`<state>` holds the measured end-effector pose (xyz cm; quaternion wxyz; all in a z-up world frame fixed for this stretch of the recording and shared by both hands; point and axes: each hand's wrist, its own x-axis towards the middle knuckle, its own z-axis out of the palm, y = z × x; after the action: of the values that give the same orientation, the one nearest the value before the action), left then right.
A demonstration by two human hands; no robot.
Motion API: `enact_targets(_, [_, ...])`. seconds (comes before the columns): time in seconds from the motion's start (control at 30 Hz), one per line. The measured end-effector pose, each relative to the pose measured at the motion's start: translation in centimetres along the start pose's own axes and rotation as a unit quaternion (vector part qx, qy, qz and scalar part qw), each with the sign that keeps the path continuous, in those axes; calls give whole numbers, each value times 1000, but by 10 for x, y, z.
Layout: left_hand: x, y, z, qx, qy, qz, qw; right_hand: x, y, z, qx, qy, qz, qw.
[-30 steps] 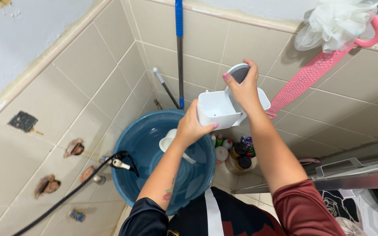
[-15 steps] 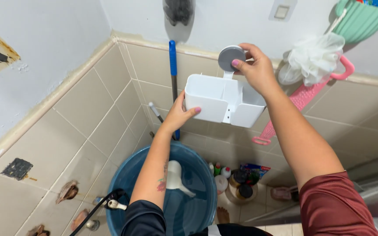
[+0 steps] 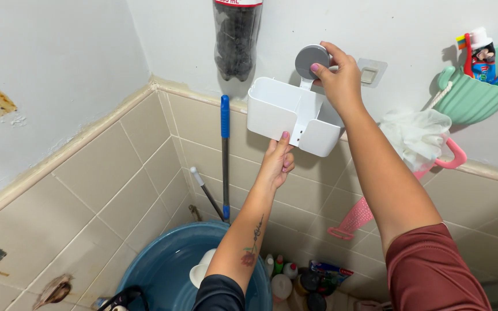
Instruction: The person assembles a bathroom storage shelf by attaching its wall mount, adheres it to the bathroom wall by hand, and places toothbrushes, toothpaste, and bath sponges into and around the shelf.
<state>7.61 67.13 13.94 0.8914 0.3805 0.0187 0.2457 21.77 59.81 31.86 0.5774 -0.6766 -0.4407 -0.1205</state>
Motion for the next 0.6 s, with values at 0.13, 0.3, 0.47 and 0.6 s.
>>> enact_targets(0.13, [27, -2, 20, 22, 28, 35, 999, 23, 8, -2, -30, 0, -18, 999])
enact_targets(0.3, [55, -12, 38, 57, 73, 89, 992, 42, -2, -20, -46, -4, -61, 997])
enact_targets(0.47, [75, -31, 42, 55, 94, 129, 986, 52, -26, -34, -94, -42, -48, 994])
enact_targets(0.6, [79, -43, 45, 13, 107, 149, 983, 56, -34, -50, -108, -59, -31, 992])
